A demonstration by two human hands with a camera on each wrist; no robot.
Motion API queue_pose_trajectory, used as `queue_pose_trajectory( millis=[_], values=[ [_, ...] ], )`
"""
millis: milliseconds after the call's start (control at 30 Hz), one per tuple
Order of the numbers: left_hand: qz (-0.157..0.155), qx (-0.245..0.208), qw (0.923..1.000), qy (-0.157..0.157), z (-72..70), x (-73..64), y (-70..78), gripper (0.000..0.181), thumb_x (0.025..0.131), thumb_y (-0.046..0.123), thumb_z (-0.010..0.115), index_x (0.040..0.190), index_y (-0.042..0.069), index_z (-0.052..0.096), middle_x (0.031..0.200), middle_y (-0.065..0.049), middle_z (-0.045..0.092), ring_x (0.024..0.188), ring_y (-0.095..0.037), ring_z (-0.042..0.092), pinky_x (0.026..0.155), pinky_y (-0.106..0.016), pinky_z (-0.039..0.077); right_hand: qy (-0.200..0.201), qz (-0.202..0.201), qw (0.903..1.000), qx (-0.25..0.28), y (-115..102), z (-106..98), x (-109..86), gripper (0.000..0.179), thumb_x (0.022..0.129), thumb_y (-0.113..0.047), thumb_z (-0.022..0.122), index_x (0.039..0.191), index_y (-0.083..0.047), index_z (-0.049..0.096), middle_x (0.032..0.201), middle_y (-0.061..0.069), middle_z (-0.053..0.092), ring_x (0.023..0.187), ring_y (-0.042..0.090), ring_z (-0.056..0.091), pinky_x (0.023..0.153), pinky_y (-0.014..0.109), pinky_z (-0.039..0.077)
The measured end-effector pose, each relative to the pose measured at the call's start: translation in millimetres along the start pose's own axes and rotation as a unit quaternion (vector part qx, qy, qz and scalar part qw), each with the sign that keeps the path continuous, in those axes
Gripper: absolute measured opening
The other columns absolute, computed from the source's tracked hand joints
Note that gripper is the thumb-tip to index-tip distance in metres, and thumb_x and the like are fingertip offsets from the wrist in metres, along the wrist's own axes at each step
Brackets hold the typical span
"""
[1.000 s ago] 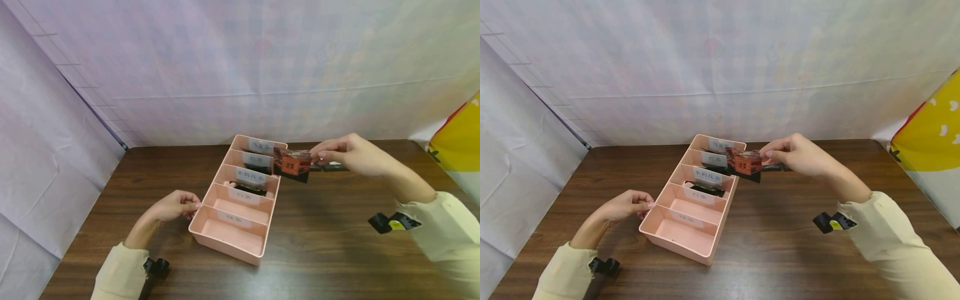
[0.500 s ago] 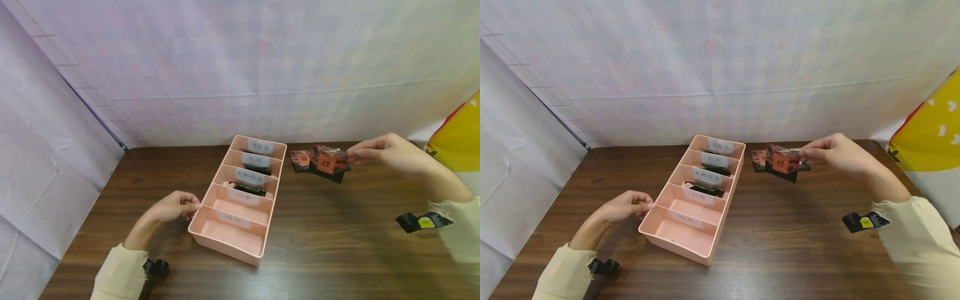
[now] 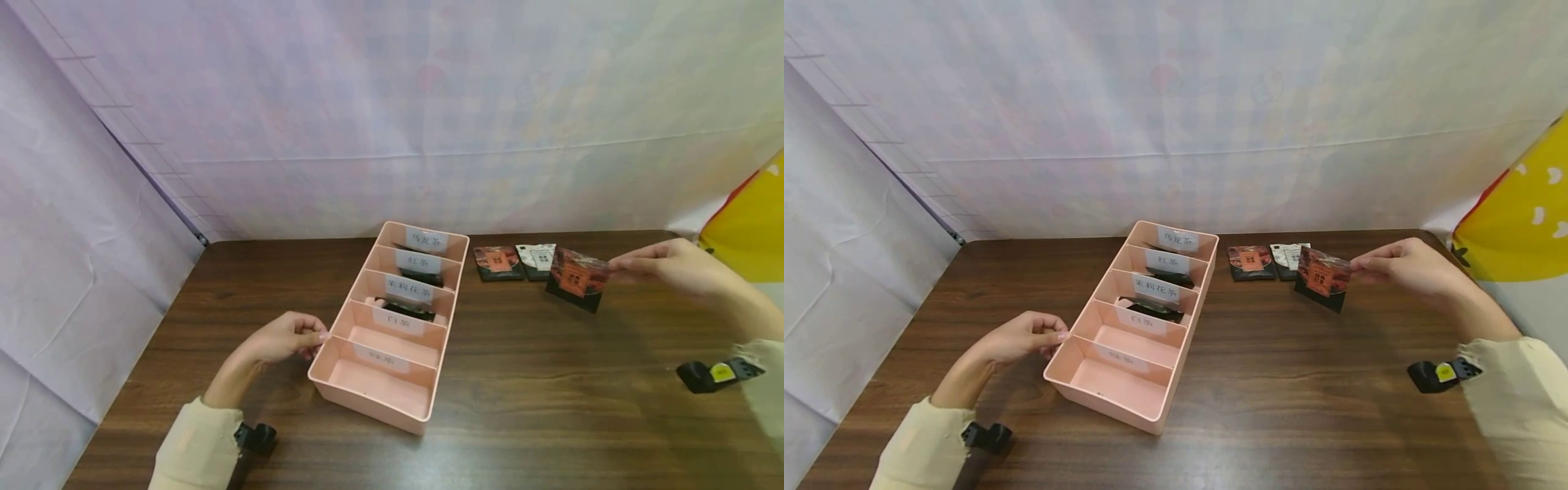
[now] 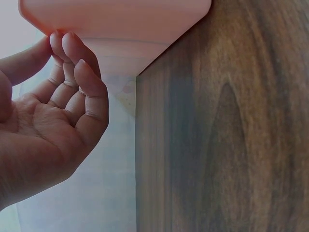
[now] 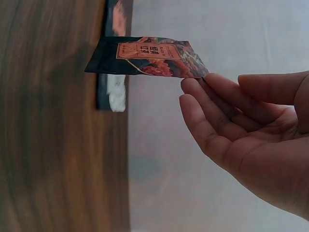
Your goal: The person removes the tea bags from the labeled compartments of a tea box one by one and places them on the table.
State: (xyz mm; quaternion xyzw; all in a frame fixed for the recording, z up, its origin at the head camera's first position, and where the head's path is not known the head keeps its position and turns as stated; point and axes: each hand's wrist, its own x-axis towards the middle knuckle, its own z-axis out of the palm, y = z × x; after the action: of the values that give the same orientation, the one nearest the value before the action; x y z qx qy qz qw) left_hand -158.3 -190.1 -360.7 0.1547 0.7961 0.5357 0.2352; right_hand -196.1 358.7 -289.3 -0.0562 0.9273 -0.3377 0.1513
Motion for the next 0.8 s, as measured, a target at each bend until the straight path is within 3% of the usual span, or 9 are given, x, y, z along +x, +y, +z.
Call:
queue_pose_trajectory(
  millis=[267,467,633,800],
  values=[
    [0.003,-0.004,1.0000,-0.002,0.7,-1.3,1.8,0.016,0.090,0.000,0.051,0.088,-0.016,0.054,0.065,-0.001,0.053,0.058,-0.011,0.050,0.056,-0.025,0.046,0.018,0.008,0.9985,0.051,34.6,-3.3,3.8,0.043,0.100,-0.016,0.033,0.121,0.021,0.042,0.108,0.024,0.060,0.084,0.001,0.061,0.073,0.026,0.051],
    [0.004,-0.003,1.0000,-0.003,0.2,-0.2,1.4,0.016,0.090,-0.001,0.051,0.088,-0.016,0.054,0.065,-0.001,0.052,0.058,-0.011,0.049,0.056,-0.025,0.045,0.028,0.017,0.9927,0.116,52.7,-6.9,7.0,0.040,0.098,-0.007,0.030,0.116,0.028,0.040,0.096,0.014,0.066,0.080,0.002,0.062,0.071,0.026,0.052],
    [0.003,-0.003,1.0000,-0.004,-0.5,0.9,1.4,0.016,0.090,-0.001,0.051,0.089,-0.017,0.054,0.065,0.000,0.052,0.057,-0.010,0.049,0.055,-0.024,0.045,0.022,0.027,0.9931,0.112,62.6,-8.8,10.0,0.040,0.098,-0.005,0.027,0.115,0.029,0.038,0.100,0.026,0.062,0.079,0.003,0.061,0.072,0.028,0.052],
    [0.001,-0.003,1.0000,-0.005,-1.0,1.2,1.8,0.016,0.090,-0.001,0.050,0.089,-0.017,0.053,0.065,0.000,0.053,0.057,-0.010,0.049,0.055,-0.024,0.045,0.026,0.027,0.9915,0.125,71.7,-11.4,13.0,0.037,0.096,0.000,0.027,0.113,0.031,0.037,0.097,0.025,0.063,0.077,0.002,0.061,0.072,0.030,0.052]
  ],
)
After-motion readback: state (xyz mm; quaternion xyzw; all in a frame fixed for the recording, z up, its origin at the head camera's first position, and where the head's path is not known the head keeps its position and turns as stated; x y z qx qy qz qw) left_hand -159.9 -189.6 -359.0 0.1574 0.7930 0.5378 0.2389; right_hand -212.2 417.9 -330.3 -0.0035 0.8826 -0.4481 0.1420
